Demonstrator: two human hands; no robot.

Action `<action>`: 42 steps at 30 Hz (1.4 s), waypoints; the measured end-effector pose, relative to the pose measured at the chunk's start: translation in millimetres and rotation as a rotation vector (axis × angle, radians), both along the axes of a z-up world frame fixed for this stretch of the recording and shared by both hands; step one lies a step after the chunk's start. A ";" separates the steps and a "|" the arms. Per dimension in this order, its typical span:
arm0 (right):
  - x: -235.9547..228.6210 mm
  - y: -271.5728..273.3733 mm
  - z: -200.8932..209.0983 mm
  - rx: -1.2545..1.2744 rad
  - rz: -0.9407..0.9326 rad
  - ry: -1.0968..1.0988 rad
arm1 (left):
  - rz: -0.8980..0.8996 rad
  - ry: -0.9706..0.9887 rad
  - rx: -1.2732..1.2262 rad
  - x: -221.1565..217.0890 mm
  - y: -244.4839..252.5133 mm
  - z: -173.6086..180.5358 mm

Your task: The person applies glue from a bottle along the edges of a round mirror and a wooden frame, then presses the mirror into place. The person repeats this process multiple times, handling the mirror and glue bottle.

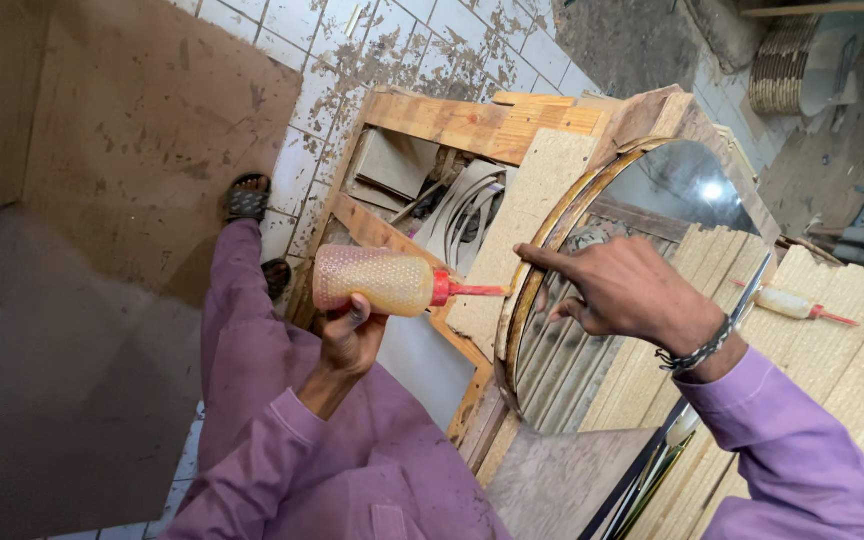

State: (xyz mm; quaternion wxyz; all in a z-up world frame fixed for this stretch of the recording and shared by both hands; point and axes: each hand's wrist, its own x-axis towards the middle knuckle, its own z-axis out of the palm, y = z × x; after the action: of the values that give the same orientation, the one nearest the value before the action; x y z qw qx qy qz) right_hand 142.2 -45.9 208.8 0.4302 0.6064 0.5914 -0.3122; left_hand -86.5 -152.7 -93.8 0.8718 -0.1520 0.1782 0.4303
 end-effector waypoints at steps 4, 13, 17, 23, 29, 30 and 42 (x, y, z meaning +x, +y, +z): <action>-9.9 -18.6 -7.4 -0.120 0.107 -0.083 | -0.078 -0.020 -0.066 -6.5 -13.5 3.7; -24.1 -70.5 -15.3 -0.071 0.149 0.035 | -0.129 -0.008 -0.144 -16.6 -43.5 12.3; -30.6 -91.6 -17.9 -0.011 0.114 0.120 | -0.140 0.005 -0.235 -14.9 -59.7 9.5; -16.8 -105.6 -22.1 -0.186 -0.260 0.331 | -0.186 0.003 -0.277 -21.4 -56.9 16.3; 20.5 -80.0 -21.6 0.160 -0.690 0.549 | -0.047 0.072 -0.153 -18.6 -7.6 18.0; 24.3 -75.6 -22.3 0.289 -0.604 0.504 | -0.031 0.081 -0.131 -13.2 1.2 17.2; 71.8 -70.5 -7.0 0.701 0.260 0.077 | 0.087 0.100 0.018 44.8 30.1 38.8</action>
State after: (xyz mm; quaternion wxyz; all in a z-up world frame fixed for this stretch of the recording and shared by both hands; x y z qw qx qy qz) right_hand 214.0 -116.5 201.8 0.2100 0.6245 0.7502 -0.0560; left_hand -41.7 -122.6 -55.0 0.8436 -0.1300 0.2107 0.4765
